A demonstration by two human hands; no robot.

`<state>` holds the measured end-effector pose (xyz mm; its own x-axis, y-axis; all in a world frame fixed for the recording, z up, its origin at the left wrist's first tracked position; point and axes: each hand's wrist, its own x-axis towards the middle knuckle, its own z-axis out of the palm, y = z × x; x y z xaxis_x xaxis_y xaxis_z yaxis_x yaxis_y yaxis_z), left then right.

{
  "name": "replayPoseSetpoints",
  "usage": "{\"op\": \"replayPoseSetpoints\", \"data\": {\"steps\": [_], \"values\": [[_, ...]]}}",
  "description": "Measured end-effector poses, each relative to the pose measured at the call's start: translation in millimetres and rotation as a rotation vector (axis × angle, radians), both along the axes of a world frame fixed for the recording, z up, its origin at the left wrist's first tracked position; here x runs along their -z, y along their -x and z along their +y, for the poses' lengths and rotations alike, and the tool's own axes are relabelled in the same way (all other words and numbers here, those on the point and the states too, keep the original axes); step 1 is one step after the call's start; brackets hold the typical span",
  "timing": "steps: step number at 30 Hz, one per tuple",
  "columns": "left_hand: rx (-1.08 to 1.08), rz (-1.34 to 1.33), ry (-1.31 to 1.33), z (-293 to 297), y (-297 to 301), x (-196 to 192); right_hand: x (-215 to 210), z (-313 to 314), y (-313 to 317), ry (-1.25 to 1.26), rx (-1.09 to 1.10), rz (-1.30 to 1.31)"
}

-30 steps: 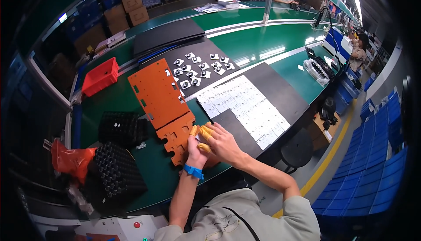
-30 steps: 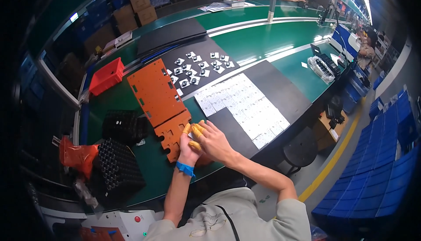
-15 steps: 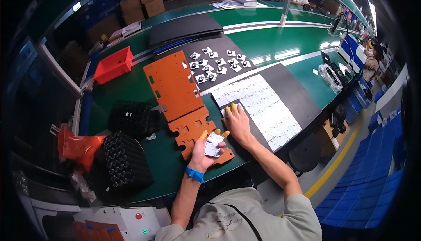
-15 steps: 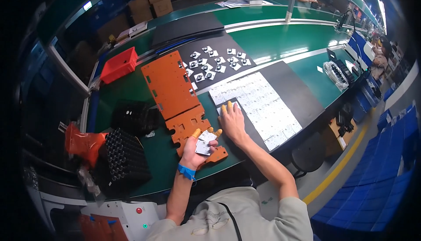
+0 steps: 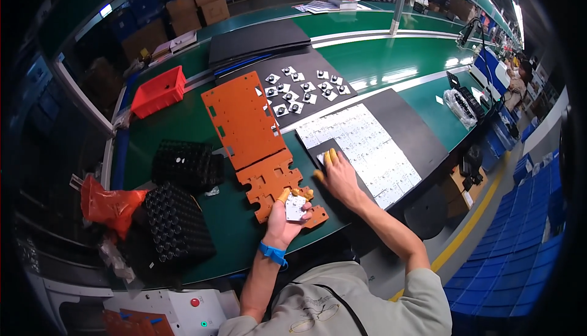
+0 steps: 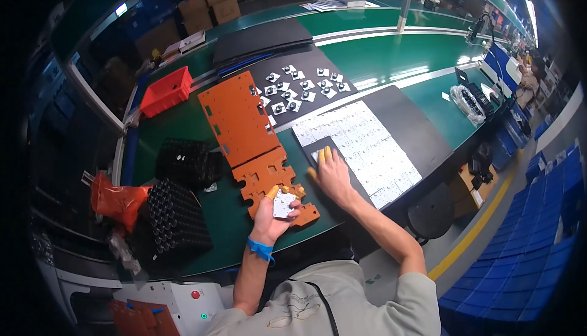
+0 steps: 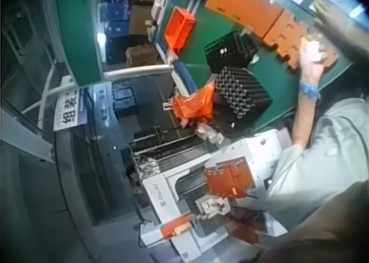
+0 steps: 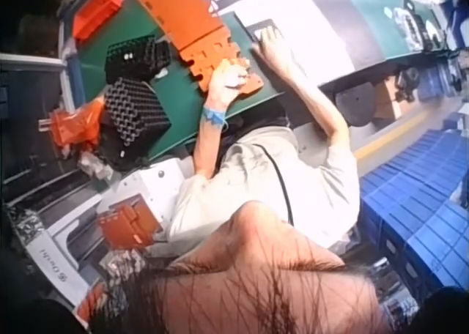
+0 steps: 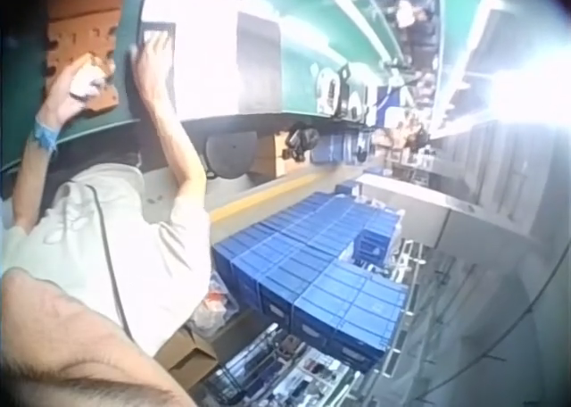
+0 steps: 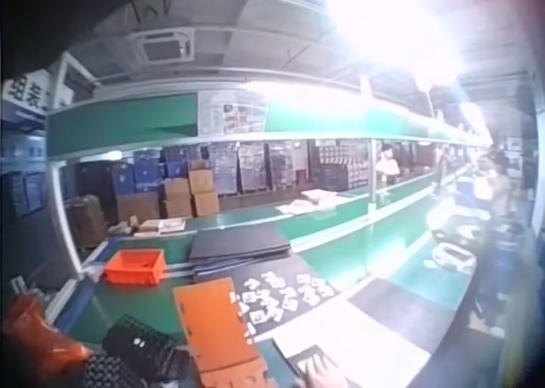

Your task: Placing small white electronic components onto a designated orange assembly fixture and then placing the fixture into an automated assembly machine.

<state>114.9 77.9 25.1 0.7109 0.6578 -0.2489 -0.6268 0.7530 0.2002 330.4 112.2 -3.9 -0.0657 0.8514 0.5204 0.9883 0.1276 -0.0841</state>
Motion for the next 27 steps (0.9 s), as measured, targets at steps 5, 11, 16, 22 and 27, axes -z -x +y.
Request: {"op": "replayPoseSetpoints", "data": {"steps": [5,11,16,22,27], "values": [[-0.171,0.127,0.180,-3,-9,-30,-4,-26,8,0.268,-0.060,0.170],[-0.122,-0.071,0.000,-6,9,-1,-16,-21,-9,0.185,-0.057,0.423],[-0.259,0.128,-0.053,-2,7,16,-57,-27,25,-0.102,-0.276,0.576],[-0.345,-0.028,-0.009,-5,29,4,-78,-45,120,-0.065,-0.599,0.309],[-0.524,-0.022,-0.045,-8,67,27,-94,-47,147,-0.030,-0.673,0.433]]}}
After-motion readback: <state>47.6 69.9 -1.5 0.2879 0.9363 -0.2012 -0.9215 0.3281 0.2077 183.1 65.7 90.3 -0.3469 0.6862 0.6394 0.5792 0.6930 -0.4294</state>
